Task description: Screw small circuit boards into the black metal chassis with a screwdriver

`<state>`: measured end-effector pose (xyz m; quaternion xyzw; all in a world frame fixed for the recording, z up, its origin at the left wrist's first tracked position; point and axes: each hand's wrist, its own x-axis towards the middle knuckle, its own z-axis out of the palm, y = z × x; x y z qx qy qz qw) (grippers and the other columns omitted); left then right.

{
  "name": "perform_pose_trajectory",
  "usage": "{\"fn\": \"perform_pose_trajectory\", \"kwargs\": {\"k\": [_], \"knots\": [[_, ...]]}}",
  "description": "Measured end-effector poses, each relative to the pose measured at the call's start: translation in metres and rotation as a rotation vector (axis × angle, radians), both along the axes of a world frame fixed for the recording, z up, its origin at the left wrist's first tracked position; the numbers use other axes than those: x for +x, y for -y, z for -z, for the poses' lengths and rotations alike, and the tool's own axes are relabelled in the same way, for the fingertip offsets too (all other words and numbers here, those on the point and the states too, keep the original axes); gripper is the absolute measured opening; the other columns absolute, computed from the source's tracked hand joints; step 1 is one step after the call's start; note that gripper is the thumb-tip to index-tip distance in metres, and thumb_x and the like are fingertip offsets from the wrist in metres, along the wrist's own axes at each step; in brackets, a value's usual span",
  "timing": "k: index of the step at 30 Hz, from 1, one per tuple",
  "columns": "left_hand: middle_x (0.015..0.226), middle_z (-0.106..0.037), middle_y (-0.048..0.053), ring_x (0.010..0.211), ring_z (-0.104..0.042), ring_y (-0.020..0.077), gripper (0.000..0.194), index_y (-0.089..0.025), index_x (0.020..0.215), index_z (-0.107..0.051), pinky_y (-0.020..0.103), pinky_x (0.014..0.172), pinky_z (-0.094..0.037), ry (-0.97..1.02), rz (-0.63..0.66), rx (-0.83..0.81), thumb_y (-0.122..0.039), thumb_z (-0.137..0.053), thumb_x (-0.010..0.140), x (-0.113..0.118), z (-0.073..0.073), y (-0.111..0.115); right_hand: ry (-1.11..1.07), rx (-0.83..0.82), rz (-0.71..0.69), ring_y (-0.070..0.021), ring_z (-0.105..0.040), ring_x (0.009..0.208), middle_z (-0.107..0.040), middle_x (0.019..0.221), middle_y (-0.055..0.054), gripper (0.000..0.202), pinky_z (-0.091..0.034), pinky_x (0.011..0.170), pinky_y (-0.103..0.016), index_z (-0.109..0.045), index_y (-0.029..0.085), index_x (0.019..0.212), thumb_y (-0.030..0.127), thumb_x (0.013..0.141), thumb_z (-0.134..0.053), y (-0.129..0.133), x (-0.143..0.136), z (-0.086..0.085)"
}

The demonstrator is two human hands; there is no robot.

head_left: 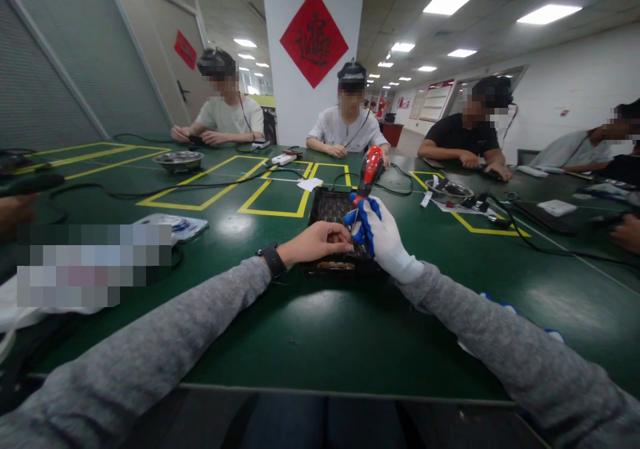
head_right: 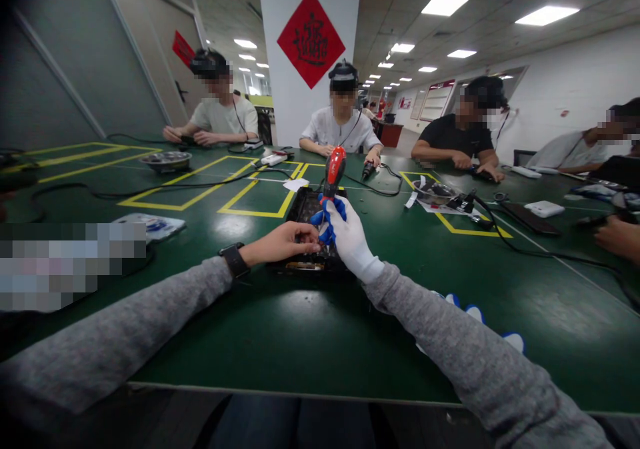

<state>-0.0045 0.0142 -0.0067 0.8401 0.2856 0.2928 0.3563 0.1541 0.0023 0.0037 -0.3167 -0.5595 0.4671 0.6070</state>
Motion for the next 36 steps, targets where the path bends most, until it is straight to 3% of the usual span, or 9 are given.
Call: {"fn": "perform_pose_trajectory", "kwargs": {"k": [10,13,19,26,36], "knots": [[0.09,-0.068,0.007,0.084,-0.061,0.0152,0.019,-0.011,0.084,-0.064,0.026,0.079,-0.045,0.003,0.092,0.028,-0.027,-0.054,0.08,-0.003,-0.0034,0.0022,0.005,-0.018,-0.001,-0.005,-0.047,0.038,-0.058,0.063,0.004,0.041,-0.04,0.036,-0.017,-0.051,0.02,0.102,0.053,0.077,-0.052,-0.001,0.0004,-0.0006],[0.087,-0.068,0.006,0.081,-0.06,0.0145,0.02,-0.011,0.083,-0.064,0.025,0.077,-0.045,-0.001,0.088,0.042,-0.029,-0.055,0.08,-0.0023,-0.0028,0.0018,0.0,-0.011,0.003,-0.0052,-0.048,0.039,-0.059,0.063,0.004,0.04,-0.04,0.036,-0.017,-0.051,0.02,0.101,0.052,0.077,-0.053,-0.0005,0.0002,-0.0002],[0.072,-0.061,0.001,0.062,-0.052,0.0093,0.032,-0.011,0.086,-0.063,0.02,0.058,-0.04,0.014,-0.086,0.07,-0.04,-0.064,0.072,0.0009,0.0015,0.0013,-0.014,0.014,0.013,-0.0054,-0.049,0.041,-0.058,0.061,0.005,0.04,-0.04,0.038,-0.016,-0.052,0.019,0.101,0.051,0.077,-0.053,0.0004,-0.0011,-0.0003],[0.079,-0.067,0.004,0.073,-0.059,0.0124,0.022,-0.01,0.08,-0.066,0.023,0.072,-0.044,0.008,-0.007,0.085,-0.031,-0.06,0.077,-0.0015,0.0018,0.0006,-0.002,-0.016,-0.016,-0.005,-0.049,0.04,-0.059,0.062,0.005,0.041,-0.04,0.037,-0.016,-0.05,0.02,0.1,0.054,0.077,-0.053,-0.0001,0.0,-0.0003],[0.085,-0.068,0.005,0.079,-0.06,0.0136,0.023,-0.01,0.084,-0.064,0.023,0.076,-0.044,-0.008,0.027,0.082,-0.031,-0.055,0.081,-0.0017,-0.0001,0.0012,-0.003,0.014,0.011,-0.0049,-0.048,0.038,-0.058,0.062,0.005,0.039,-0.04,0.036,-0.016,-0.05,0.021,0.101,0.052,0.078,-0.053,-0.0025,0.0001,0.0022]]}}
